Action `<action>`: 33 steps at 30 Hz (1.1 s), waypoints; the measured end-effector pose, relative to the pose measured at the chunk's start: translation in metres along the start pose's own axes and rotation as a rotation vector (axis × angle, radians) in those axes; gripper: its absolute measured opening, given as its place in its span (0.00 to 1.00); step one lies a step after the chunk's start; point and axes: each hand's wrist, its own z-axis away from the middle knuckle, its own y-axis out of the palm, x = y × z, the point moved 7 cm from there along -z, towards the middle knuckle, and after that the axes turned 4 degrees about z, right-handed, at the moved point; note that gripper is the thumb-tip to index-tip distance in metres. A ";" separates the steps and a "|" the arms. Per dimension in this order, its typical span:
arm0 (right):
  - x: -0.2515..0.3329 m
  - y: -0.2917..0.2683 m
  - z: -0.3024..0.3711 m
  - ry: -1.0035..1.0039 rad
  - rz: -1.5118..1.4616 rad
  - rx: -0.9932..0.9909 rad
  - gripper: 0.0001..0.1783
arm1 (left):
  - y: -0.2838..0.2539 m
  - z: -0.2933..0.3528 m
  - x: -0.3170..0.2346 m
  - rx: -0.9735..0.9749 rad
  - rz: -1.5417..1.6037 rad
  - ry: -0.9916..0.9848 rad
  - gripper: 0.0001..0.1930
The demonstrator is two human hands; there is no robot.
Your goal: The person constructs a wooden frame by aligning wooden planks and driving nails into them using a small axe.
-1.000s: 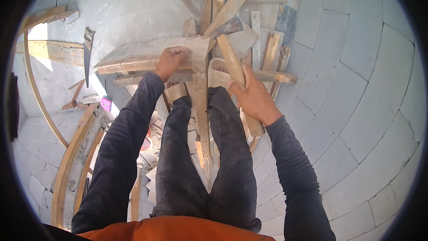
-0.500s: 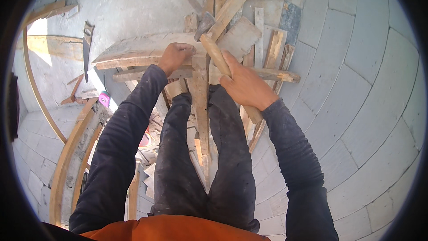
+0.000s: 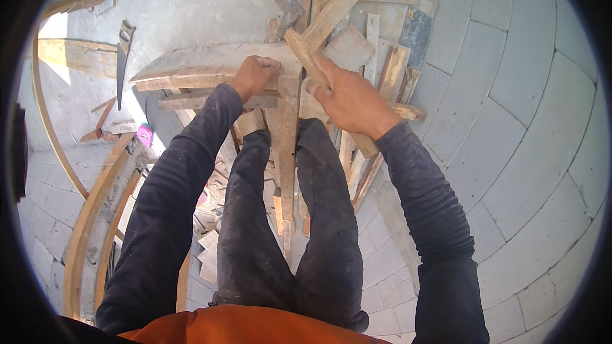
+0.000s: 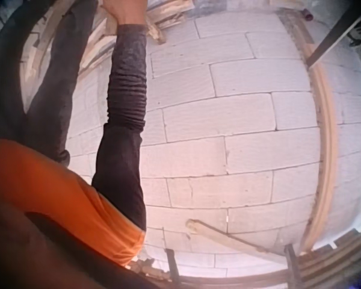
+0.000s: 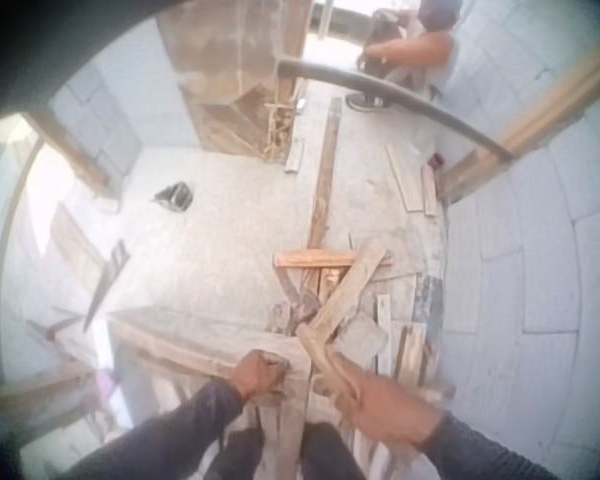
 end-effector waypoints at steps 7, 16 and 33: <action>0.000 0.010 -0.006 -0.028 0.161 0.178 0.40 | -0.001 0.003 -0.006 -0.007 -0.057 -0.011 0.16; 0.000 0.007 -0.008 -0.013 0.226 0.228 0.40 | 0.001 0.002 -0.004 -0.018 -0.046 -0.021 0.16; 0.010 0.005 0.000 -0.004 0.201 0.183 0.40 | 0.042 0.062 0.098 -0.083 1.128 -0.273 0.28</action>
